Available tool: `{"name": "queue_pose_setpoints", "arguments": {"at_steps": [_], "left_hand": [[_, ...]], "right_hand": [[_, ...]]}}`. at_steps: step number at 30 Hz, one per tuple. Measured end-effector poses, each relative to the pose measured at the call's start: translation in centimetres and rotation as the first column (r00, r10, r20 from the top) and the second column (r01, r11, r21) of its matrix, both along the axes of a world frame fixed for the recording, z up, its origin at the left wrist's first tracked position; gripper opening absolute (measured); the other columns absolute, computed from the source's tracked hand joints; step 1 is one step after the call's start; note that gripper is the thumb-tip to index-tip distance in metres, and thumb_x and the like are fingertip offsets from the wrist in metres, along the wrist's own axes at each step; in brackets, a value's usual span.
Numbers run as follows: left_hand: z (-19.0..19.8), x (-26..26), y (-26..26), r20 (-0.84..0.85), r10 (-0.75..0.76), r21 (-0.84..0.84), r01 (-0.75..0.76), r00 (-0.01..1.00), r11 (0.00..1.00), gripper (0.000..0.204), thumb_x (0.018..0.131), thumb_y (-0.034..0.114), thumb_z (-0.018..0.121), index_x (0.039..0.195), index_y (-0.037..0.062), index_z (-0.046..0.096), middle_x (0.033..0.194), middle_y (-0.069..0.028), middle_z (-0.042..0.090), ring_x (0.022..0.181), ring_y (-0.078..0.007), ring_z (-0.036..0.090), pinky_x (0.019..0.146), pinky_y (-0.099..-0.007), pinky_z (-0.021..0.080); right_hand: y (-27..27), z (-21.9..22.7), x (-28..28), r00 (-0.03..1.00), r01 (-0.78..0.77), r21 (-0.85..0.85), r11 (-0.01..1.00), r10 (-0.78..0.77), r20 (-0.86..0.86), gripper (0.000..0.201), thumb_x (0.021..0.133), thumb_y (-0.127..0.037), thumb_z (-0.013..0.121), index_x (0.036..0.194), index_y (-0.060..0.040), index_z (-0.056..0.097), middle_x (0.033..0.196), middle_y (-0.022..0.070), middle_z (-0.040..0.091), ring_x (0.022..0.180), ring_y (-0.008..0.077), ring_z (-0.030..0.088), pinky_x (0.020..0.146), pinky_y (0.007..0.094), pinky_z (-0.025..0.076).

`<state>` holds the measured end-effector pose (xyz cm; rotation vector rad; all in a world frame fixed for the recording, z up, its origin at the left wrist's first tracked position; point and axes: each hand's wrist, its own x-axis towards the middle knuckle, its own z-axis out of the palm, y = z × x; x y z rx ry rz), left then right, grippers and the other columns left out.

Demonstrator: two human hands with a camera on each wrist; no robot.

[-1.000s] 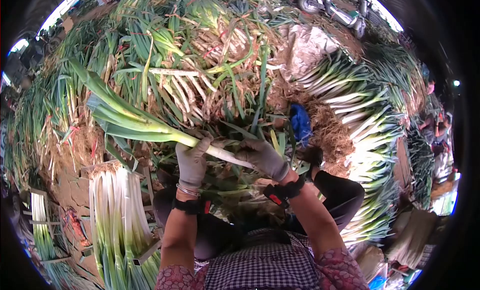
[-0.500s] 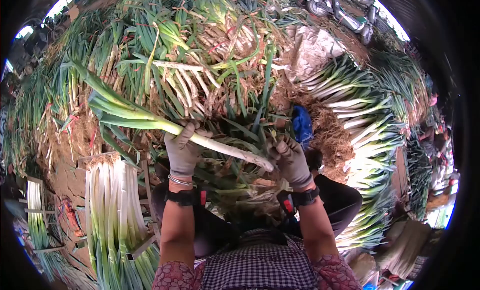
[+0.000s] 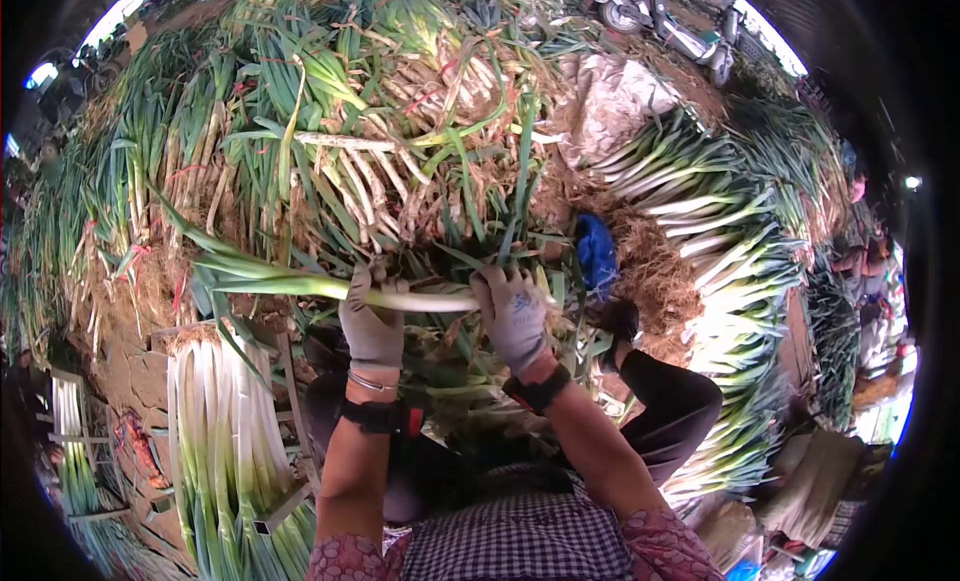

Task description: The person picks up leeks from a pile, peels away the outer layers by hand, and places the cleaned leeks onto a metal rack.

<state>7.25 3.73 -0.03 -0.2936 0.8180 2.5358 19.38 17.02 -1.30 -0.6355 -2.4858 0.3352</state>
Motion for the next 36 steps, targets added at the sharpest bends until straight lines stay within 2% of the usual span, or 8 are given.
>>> {"name": "queue_pose_setpoints", "arguments": {"at_steps": [8, 15, 22, 25, 28, 30, 32, 36], "left_hand": [[-0.6, -0.4, -1.4, -0.272, -0.207, 0.335, 0.294, 0.94, 0.895, 0.013, 0.091, 0.021, 0.055, 0.082, 0.015, 0.049, 0.066, -0.002, 0.044, 0.054, -0.0135, 0.04, 0.053, -0.0292, 0.035], [1.2, -1.0, -2.4, -0.429, -0.206, 0.309, 0.358, 0.879, 0.881, 0.02, 0.091, 0.019, 0.051, 0.074, 0.0149, 0.043, 0.06, -0.0005, 0.035, 0.049, -0.0133, 0.036, 0.048, -0.0277, 0.033], [1.0, -1.8, -2.5, -0.458, -0.152, 0.334, 0.328, 0.876, 0.883, 0.03, 0.096, 0.023, 0.048, 0.07, 0.0129, 0.038, 0.059, 0.001, 0.033, 0.046, -0.0107, 0.034, 0.046, -0.0263, 0.032], [0.8, -2.9, -3.4, -0.487, -0.132, 0.317, 0.316, 0.864, 0.894, 0.029, 0.098, 0.025, 0.046, 0.073, 0.0135, 0.039, 0.059, 0.0025, 0.032, 0.046, -0.0096, 0.033, 0.047, -0.0249, 0.032], [0.6, -2.8, -3.3, -0.405, -0.1, 0.286, 0.23, 0.909, 0.93, 0.028, 0.099, 0.023, 0.044, 0.072, 0.0155, 0.039, 0.059, 0.0034, 0.029, 0.047, -0.0094, 0.033, 0.047, -0.0248, 0.031], [-1.2, -3.1, -2.7, -0.309, -0.14, 0.218, 0.213, 0.941, 0.952, 0.03, 0.096, 0.029, 0.049, 0.07, 0.0162, 0.041, 0.062, 0.0016, 0.039, 0.049, -0.0119, 0.035, 0.049, -0.027, 0.03], [-3.0, -4.4, -2.3, -0.318, -0.268, 0.24, 0.351, 0.909, 0.905, 0.023, 0.092, 0.027, 0.056, 0.075, 0.0163, 0.047, 0.064, 0.0027, 0.041, 0.052, -0.0105, 0.038, 0.05, -0.027, 0.033], [-7.2, -8.4, -3.3, -0.21, -0.044, -0.069, 0.031, 0.977, 0.997, 0.014, 0.081, 0.016, 0.067, 0.086, 0.0117, 0.055, 0.07, 0.0014, 0.051, 0.061, -0.01, 0.048, 0.057, -0.0248, 0.042]], "right_hand": [[2.1, -3.0, -1.8, 0.984, -0.071, -0.227, 0.971, 0.106, 0.146, 0.019, 0.089, -0.025, 0.058, 0.095, -0.0083, 0.063, 0.072, 0.0166, 0.063, 0.069, 0.0342, 0.063, 0.064, 0.0428, 0.05], [3.2, 0.2, 2.8, 0.918, -0.331, -0.916, 0.225, 0.3, -0.258, 0.035, 0.093, -0.032, 0.061, 0.113, -0.0038, 0.059, 0.068, 0.0057, 0.054, 0.061, 0.0138, 0.056, 0.06, 0.028, 0.047], [1.2, -0.4, 4.5, 0.99, -0.133, -0.225, 0.965, 0.121, -0.066, 0.015, 0.086, -0.02, 0.065, 0.092, -0.006, 0.066, 0.068, 0.013, 0.064, 0.06, 0.0259, 0.064, 0.053, 0.0365, 0.048], [6.1, -6.3, 9.5, 0.855, 0.144, -0.063, 0.988, -0.092, 0.51, 0.022, 0.085, -0.033, 0.063, 0.086, -0.0111, 0.066, 0.07, 0.012, 0.066, 0.068, 0.0309, 0.066, 0.056, 0.0382, 0.05], [5.5, -2.9, 12.0, 0.994, 0.053, -0.356, 0.933, -0.015, 0.108, 0.025, 0.09, -0.028, 0.058, 0.106, -0.0109, 0.067, 0.087, 0.0112, 0.069, 0.075, 0.0294, 0.068, 0.063, 0.0383, 0.054], [3.9, -5.5, 10.4, 0.951, -0.303, -0.893, 0.333, 0.04, -0.308, 0.026, 0.088, -0.026, 0.06, 0.111, -0.0138, 0.067, 0.091, 0.0109, 0.069, 0.08, 0.0292, 0.068, 0.066, 0.037, 0.053], [1.8, -0.8, 8.7, 0.91, -0.396, -0.39, 0.831, 0.411, -0.048, 0.031, 0.087, -0.026, 0.062, 0.117, -0.0164, 0.064, 0.091, 0.0113, 0.069, 0.082, 0.0293, 0.067, 0.069, 0.0379, 0.053], [4.9, -0.9, 13.6, 0.828, 0.051, -0.306, 0.951, 0.131, 0.545, 0.038, 0.087, -0.025, 0.063, 0.124, -0.016, 0.06, 0.087, 0.0112, 0.068, 0.08, 0.0322, 0.066, 0.071, 0.0402, 0.053]]}}
